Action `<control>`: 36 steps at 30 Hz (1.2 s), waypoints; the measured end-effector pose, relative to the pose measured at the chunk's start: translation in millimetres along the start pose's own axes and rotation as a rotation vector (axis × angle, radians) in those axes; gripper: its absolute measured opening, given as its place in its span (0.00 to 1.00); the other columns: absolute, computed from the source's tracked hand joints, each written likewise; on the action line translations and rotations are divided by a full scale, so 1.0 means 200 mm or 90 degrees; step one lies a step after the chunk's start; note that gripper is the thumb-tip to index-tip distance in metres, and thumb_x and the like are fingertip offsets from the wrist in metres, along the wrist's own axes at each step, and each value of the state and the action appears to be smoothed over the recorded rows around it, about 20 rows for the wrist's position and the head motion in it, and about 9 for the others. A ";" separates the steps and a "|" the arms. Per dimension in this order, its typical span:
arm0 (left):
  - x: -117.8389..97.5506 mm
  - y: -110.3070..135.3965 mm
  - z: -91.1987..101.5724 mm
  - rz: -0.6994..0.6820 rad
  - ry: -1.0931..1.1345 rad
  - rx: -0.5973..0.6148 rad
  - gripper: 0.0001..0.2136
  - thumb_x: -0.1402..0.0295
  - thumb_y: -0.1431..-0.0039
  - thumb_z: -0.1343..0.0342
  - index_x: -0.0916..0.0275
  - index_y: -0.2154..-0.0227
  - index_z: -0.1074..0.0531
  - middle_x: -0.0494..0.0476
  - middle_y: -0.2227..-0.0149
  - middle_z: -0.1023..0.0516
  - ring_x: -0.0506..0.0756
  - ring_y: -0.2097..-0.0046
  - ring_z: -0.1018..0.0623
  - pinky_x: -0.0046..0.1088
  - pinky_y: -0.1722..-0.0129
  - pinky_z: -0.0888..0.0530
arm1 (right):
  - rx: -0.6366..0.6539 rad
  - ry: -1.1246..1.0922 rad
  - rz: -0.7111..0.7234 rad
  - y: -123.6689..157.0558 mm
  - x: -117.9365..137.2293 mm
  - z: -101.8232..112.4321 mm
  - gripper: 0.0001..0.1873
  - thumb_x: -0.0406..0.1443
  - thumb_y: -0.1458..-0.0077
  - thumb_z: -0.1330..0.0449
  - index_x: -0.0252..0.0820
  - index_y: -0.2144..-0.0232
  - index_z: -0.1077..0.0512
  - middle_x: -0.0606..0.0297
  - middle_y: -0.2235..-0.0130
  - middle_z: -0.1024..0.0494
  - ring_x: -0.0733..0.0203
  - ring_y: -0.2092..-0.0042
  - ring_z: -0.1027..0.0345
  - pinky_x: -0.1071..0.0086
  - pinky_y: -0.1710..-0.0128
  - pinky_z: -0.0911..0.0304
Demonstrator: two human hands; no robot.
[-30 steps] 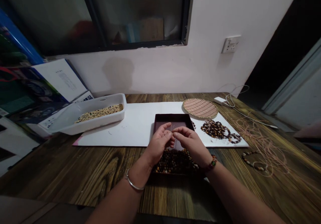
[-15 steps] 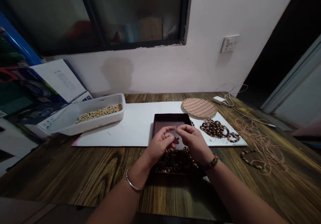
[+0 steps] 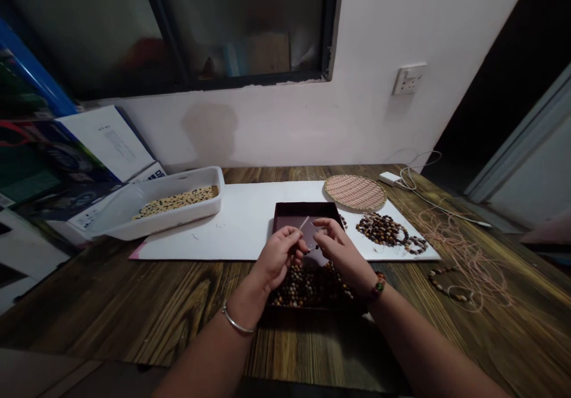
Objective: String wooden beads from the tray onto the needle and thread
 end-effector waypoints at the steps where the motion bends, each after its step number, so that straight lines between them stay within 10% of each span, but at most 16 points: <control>1: 0.00 0.00 0.01 0.003 0.032 -0.014 0.10 0.64 0.53 0.41 0.64 0.74 0.36 0.48 0.81 0.30 0.44 0.82 0.35 0.17 0.82 0.41 | 0.015 0.006 0.006 0.00 0.00 -0.01 0.12 0.34 0.53 0.46 0.40 0.62 0.36 0.72 0.75 0.36 0.68 0.77 0.46 0.74 0.80 0.48; 17: -0.01 -0.01 0.02 0.006 0.061 -0.005 0.08 0.65 0.50 0.44 0.63 0.74 0.37 0.50 0.82 0.27 0.45 0.82 0.31 0.18 0.82 0.38 | 0.077 0.360 0.360 0.09 0.19 -0.07 0.10 0.27 0.44 0.53 0.41 0.66 0.33 0.62 0.68 0.26 0.62 0.66 0.33 0.70 0.67 0.39; 36: -0.04 -0.02 0.04 -0.081 0.008 -0.062 0.12 0.61 0.52 0.43 0.62 0.75 0.38 0.43 0.85 0.36 0.42 0.84 0.41 0.16 0.84 0.48 | 0.076 0.456 0.277 0.08 0.16 -0.07 0.09 0.29 0.44 0.55 0.40 0.63 0.37 0.64 0.74 0.29 0.62 0.74 0.36 0.71 0.74 0.44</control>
Point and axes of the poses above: each hand's wrist, its own y-axis away from the middle knuckle, its own z-axis out of the back of the hand, x = y × z, the point moved 7 cm from there along -y, towards the middle knuckle
